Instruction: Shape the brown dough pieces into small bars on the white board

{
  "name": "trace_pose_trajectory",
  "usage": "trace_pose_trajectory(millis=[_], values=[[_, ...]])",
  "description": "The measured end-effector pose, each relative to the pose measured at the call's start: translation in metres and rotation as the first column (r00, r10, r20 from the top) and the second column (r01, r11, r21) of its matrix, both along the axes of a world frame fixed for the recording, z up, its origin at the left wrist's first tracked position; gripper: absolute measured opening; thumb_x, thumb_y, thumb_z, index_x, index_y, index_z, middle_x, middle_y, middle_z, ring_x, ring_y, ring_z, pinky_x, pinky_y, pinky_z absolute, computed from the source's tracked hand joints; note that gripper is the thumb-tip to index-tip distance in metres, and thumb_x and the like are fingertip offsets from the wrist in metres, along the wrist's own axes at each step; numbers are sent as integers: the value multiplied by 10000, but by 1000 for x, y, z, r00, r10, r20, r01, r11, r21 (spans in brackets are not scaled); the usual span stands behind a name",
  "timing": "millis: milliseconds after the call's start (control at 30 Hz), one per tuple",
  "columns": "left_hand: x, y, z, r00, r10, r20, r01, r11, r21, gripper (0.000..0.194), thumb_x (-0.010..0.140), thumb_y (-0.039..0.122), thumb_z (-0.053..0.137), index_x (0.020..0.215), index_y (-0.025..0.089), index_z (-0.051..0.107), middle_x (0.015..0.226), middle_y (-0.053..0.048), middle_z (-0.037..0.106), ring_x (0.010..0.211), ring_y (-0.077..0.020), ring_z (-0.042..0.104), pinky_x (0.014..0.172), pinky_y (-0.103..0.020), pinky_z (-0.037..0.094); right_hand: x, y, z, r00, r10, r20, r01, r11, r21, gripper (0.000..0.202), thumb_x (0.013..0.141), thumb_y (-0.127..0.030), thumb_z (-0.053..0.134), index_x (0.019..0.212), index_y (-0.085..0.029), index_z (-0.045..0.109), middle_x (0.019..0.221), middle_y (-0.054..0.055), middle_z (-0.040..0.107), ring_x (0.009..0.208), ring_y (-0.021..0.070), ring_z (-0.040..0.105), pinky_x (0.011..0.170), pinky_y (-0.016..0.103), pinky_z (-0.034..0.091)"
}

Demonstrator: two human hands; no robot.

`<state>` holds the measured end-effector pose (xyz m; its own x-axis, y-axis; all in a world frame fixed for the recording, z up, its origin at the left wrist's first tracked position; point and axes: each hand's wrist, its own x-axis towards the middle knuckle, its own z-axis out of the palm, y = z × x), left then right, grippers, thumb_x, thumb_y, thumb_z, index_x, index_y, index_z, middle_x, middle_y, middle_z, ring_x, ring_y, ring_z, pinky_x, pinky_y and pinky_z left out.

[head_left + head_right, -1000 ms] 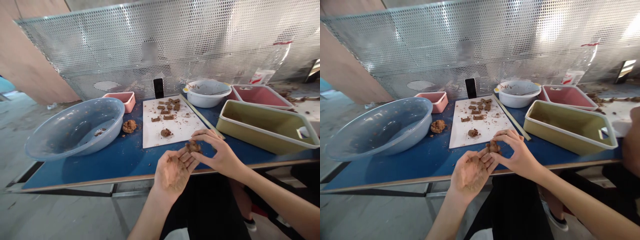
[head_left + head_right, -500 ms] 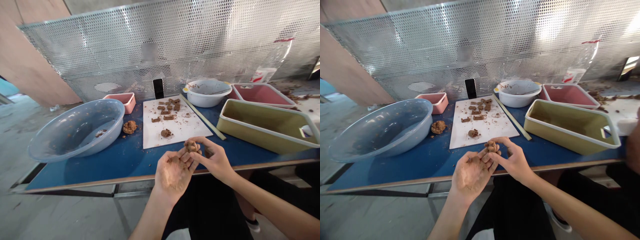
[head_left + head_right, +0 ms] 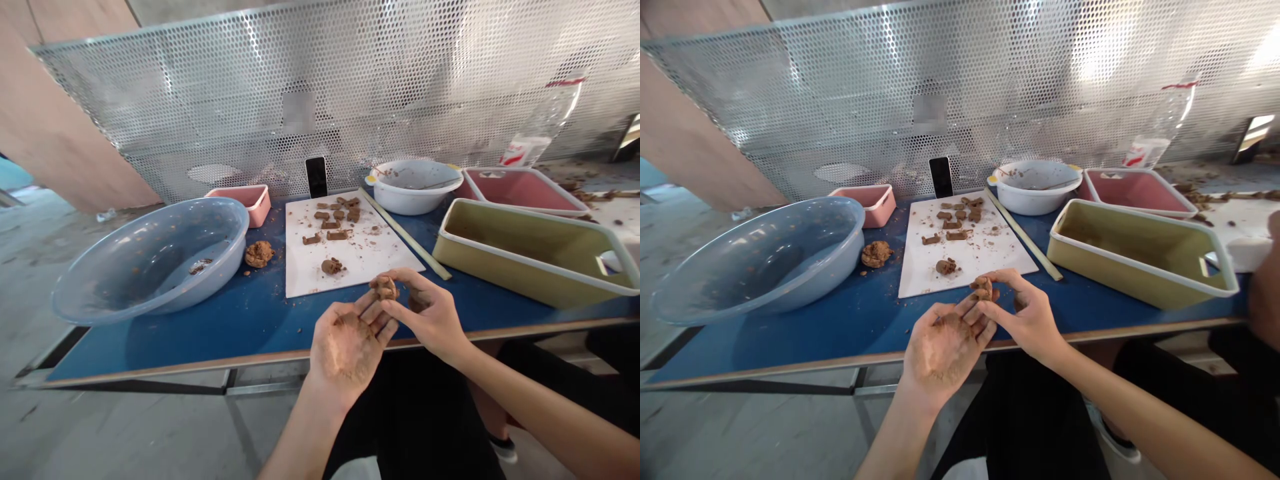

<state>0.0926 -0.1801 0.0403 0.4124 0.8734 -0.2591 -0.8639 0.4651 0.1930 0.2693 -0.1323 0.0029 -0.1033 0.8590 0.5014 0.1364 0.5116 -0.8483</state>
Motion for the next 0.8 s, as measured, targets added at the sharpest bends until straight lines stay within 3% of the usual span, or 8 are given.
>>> trace_pose_trajectory(millis=[167,300,400,533,700,733,800], values=[[-8,-1,-5,997,41,-60,-41,999,-8,395,943,182,572,1234,59,808,1351,-216,798,1167,-248,781,1056,-339,601,2,5,6,999,-35,38,34,999,15,368,941,-511,903,1208,-283,793,1151,80,832,1071,301,800,976,472,663],[-20,-1,-6,964,184,-194,-199,978,-64,380,894,174,624,1206,77,817,1399,-215,780,1185,-255,773,1038,-325,606,4,10,19,995,-59,86,53,996,70,374,933,-548,891,1174,-277,799,1116,88,821,1052,320,781,999,526,649],[-33,1,-8,896,320,-309,-346,938,-31,389,849,177,671,1198,107,827,1371,-183,795,1140,-228,769,1001,-309,606,9,17,30,978,-89,187,71,992,100,345,940,-530,878,1175,-291,795,1118,79,819,1058,326,771,1028,554,623],[-50,10,-18,754,484,-444,-475,869,141,338,827,253,741,1133,158,848,1172,-130,826,1045,-216,752,934,-313,594,18,35,44,932,-22,363,-44,984,172,289,917,-506,896,1117,-318,804,1084,47,838,1090,330,760,1096,567,550],[-63,24,-35,406,792,-456,-621,605,499,181,807,273,769,950,191,845,925,-56,762,890,-172,679,855,-279,551,24,64,59,838,-14,546,-125,968,216,272,957,-538,848,1109,-317,806,1095,38,849,1107,323,743,1086,550,461],[-63,26,-37,369,811,-453,-614,579,537,163,807,264,764,932,192,840,911,-49,749,869,-166,664,841,-275,544,24,70,63,816,-17,578,-134,967,218,275,969,-555,829,1102,-316,806,1100,40,851,1118,324,737,1089,549,442],[-63,27,-40,354,812,-465,-576,581,575,135,816,250,753,911,191,829,910,-44,735,855,-162,653,821,-272,536,26,85,69,770,-22,638,-154,964,219,303,978,-597,802,1084,-314,802,1105,45,853,1140,329,728,1090,550,411]])
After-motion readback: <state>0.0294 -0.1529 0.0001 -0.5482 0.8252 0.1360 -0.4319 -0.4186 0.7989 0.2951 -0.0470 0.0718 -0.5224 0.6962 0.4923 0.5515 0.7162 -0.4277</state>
